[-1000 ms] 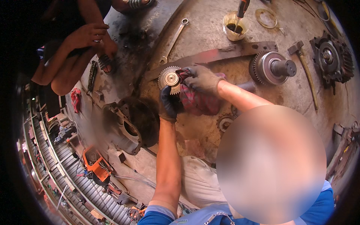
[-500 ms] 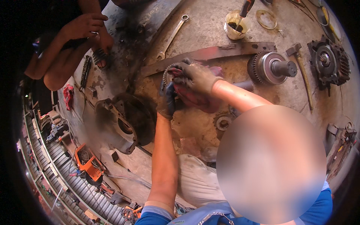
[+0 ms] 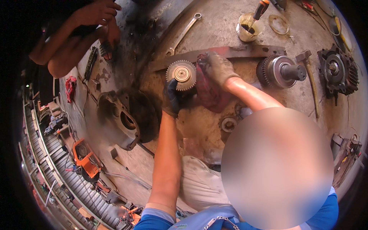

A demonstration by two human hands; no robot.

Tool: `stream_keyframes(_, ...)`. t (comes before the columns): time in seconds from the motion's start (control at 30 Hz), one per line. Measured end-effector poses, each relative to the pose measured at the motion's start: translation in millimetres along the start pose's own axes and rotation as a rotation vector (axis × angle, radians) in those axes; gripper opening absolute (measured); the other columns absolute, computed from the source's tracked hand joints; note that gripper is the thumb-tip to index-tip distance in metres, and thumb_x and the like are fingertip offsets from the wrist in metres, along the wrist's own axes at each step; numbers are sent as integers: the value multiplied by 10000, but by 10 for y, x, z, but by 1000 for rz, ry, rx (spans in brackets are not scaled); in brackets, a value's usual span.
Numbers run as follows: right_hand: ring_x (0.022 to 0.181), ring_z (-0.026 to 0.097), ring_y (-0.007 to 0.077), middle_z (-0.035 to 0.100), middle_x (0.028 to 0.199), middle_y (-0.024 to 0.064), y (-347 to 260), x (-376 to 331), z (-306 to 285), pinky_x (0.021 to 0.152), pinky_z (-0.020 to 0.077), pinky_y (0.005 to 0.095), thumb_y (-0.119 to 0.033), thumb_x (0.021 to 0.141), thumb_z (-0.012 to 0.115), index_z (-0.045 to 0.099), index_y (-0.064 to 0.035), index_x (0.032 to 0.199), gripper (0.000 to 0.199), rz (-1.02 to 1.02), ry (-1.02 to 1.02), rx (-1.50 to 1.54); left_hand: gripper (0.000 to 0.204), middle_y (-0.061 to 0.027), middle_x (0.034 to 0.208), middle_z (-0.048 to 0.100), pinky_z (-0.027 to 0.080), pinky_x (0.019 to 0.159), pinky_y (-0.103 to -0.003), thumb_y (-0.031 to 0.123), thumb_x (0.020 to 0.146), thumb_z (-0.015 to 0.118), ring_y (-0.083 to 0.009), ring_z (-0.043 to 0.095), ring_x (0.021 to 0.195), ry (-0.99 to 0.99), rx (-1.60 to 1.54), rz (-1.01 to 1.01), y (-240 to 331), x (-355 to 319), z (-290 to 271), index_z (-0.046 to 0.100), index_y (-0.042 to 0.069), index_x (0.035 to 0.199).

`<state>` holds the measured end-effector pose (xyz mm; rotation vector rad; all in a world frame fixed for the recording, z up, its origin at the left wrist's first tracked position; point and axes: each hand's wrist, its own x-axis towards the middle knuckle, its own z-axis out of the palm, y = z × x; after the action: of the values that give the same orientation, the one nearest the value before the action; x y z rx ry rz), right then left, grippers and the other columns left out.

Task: The person sits on the floor and uses a cloth to wipe and clean a metal gear component. They rotate the gear to clean different sides and then place it down. A second person is visible nearby handling other parts.

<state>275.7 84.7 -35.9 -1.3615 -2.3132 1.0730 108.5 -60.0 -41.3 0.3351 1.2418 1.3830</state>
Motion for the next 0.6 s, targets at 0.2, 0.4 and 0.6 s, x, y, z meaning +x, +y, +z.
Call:
stream_keyframes(0.2,1232,542,387,583,1255,221,-107,-154,146,1009,464,467,-338,933,633,585,-119,1348,472,-281,-64,222,464,-110,1260,644,515,984,-377,323,978,586,-214,629,1134,-38,-26,78,51,-22,-2,581,6,1317)
stream_keyframes(0.4,1043,603,456,657,1068,236,-278,-41,191,867,484,500,-353,945,646,628,-68,1200,383,-203,-16,177,442,-66,1233,659,496,965,-340,348,1000,534,-167,621,1100,33,317,148,43,16,42,615,21,1286)
stream_keyframes(0.6,1068,615,460,669,1079,248,-375,76,181,910,482,526,-284,914,623,642,-97,1169,317,-18,-61,137,402,-46,1224,665,498,941,-334,302,1000,542,-159,629,1054,24,-15,72,4,49,57,622,25,1281)
